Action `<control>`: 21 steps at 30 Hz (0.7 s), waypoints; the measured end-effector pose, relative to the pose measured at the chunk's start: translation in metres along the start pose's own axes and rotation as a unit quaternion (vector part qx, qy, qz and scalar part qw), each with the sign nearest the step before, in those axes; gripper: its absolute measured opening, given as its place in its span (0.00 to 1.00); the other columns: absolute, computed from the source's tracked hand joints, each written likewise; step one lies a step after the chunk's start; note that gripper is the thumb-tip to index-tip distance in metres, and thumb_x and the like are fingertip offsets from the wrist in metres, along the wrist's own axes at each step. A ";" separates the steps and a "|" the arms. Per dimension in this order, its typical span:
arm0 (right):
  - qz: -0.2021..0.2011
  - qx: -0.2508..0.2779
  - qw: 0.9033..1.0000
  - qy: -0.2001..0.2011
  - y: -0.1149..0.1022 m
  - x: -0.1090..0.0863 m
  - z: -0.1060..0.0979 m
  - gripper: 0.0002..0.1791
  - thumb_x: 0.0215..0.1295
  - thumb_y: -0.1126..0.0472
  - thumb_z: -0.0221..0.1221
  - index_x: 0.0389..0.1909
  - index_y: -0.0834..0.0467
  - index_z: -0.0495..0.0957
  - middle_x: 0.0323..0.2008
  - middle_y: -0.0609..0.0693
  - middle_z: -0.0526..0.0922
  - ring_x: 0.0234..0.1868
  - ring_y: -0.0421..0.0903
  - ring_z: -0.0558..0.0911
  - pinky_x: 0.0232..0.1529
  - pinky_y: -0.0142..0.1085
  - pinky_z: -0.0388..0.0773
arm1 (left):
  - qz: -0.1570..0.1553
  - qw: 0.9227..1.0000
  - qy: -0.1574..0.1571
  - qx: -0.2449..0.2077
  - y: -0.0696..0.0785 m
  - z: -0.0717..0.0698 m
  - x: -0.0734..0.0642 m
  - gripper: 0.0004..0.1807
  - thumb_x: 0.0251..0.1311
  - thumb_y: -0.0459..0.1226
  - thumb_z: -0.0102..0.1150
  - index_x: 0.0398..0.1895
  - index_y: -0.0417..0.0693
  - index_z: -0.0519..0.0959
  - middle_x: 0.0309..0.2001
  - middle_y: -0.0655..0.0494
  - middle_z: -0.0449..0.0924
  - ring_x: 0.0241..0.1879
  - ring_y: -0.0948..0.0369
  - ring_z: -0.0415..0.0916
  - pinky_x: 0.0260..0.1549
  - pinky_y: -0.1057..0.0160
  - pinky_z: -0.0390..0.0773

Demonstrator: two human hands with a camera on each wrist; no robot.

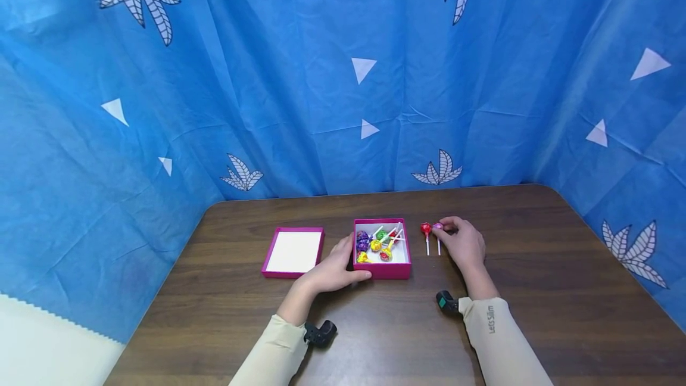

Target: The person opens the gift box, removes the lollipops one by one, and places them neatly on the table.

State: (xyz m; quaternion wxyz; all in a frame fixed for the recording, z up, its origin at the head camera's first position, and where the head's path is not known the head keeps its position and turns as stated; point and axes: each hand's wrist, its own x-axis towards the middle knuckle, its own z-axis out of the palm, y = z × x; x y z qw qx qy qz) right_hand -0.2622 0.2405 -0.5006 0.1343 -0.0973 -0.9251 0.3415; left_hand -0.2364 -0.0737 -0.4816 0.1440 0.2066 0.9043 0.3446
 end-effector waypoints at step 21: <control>-0.008 0.016 1.000 -0.001 0.001 -0.005 0.000 0.25 0.71 0.46 0.58 0.61 0.57 0.76 0.51 0.61 0.82 0.42 0.53 0.75 0.40 0.41 0.68 | -0.004 1.000 -0.006 -0.005 0.000 -0.002 0.000 0.59 0.58 0.60 0.64 0.81 0.46 0.41 0.81 0.49 0.47 0.79 0.49 0.47 0.73 0.41 0.60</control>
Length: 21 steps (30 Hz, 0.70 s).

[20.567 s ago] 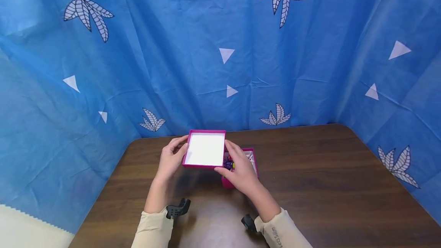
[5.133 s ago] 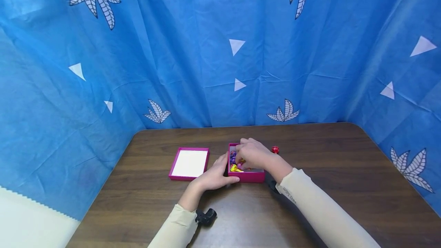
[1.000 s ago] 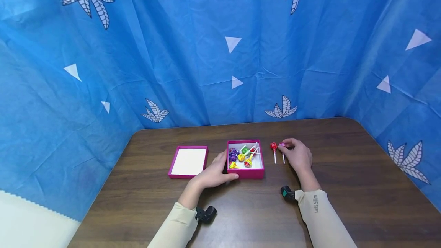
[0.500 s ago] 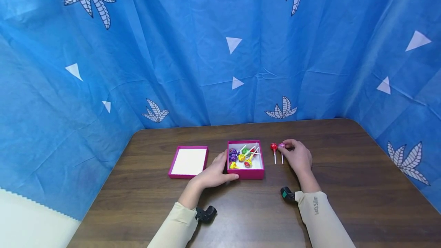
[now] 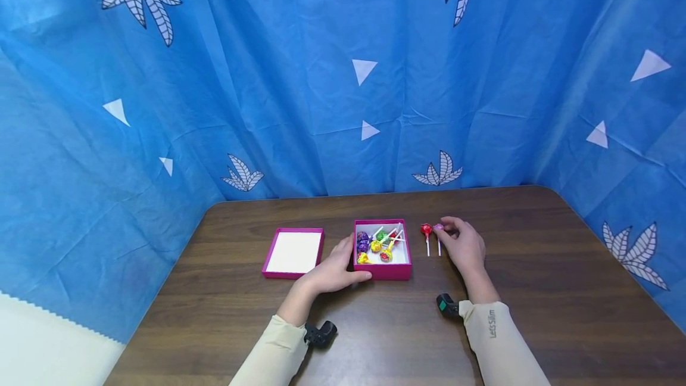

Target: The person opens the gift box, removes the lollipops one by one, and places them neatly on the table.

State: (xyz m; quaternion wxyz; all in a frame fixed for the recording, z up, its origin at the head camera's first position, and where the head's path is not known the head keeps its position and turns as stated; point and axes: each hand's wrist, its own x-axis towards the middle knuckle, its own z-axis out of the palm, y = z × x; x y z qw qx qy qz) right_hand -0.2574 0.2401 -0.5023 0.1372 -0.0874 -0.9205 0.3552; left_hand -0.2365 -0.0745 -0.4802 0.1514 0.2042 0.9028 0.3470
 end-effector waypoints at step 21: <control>0.002 0.065 0.994 0.084 -0.015 -0.002 -0.008 0.22 0.72 0.49 0.58 0.61 0.55 0.77 0.53 0.59 0.80 0.47 0.54 0.76 0.44 0.39 0.70 | -0.003 1.000 -0.002 0.003 0.000 -0.001 -0.001 0.59 0.58 0.60 0.63 0.81 0.46 0.40 0.81 0.49 0.46 0.79 0.49 0.47 0.73 0.42 0.60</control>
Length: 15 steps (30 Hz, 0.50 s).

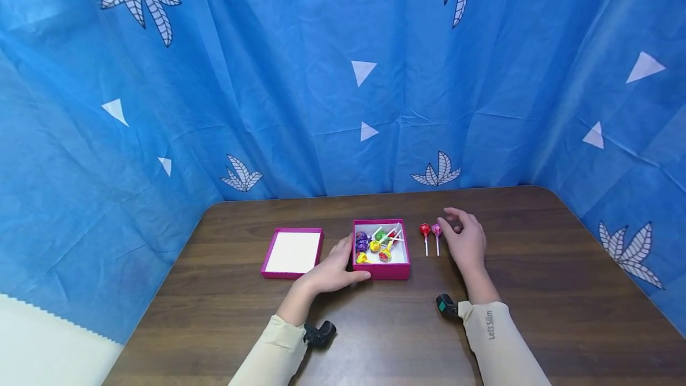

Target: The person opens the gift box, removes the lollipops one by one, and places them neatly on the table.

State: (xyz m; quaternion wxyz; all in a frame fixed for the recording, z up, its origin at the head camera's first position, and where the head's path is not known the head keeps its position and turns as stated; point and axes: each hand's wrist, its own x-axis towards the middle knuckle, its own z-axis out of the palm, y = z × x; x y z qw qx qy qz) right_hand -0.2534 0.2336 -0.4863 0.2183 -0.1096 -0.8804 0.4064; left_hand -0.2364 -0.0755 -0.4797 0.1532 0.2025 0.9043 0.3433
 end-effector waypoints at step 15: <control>-0.085 0.051 0.994 0.050 -0.041 -0.011 -0.007 0.13 0.69 0.54 0.62 0.52 0.53 0.84 0.43 0.51 0.84 0.40 0.37 0.72 0.38 0.18 0.68 | 0.002 1.000 0.001 0.004 -0.001 0.002 0.001 0.59 0.58 0.60 0.63 0.81 0.44 0.41 0.81 0.48 0.47 0.79 0.49 0.48 0.74 0.43 0.60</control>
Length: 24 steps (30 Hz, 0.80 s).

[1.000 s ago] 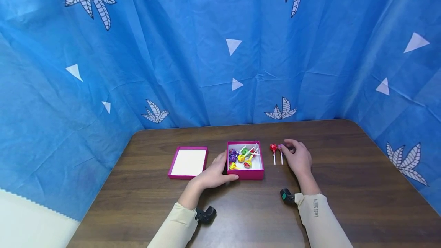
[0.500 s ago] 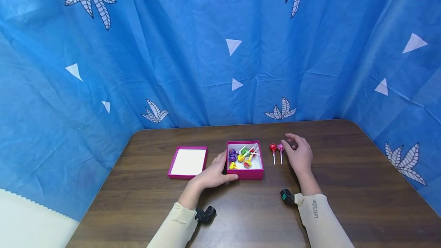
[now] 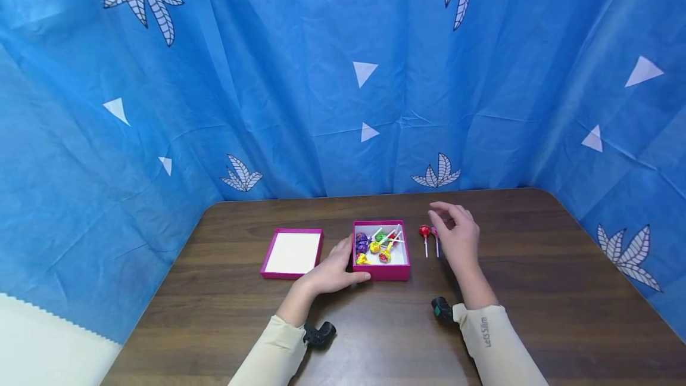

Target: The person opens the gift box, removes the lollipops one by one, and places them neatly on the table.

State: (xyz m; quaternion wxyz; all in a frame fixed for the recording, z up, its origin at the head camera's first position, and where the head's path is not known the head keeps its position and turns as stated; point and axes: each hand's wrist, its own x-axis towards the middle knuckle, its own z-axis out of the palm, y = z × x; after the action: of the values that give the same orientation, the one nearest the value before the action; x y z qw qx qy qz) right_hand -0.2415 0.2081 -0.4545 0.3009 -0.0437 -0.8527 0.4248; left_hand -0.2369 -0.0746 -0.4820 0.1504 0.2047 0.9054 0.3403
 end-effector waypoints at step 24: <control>-0.159 -0.019 0.931 -0.328 -0.056 -0.022 0.040 0.18 0.56 0.60 0.73 0.48 0.54 0.86 0.45 0.49 0.89 0.46 0.48 0.84 0.49 0.48 0.84 | 0.030 0.999 0.013 -0.002 0.000 0.000 -0.001 0.57 0.60 0.59 0.62 0.81 0.45 0.43 0.80 0.47 0.49 0.78 0.47 0.49 0.73 0.42 0.62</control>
State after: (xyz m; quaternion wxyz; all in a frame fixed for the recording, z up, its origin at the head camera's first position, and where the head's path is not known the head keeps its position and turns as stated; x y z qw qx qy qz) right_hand -0.2357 0.1374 -0.4413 0.0671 0.2291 -0.9073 0.3461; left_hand -0.2360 -0.0751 -0.4820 0.1286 0.2276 0.9000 0.3489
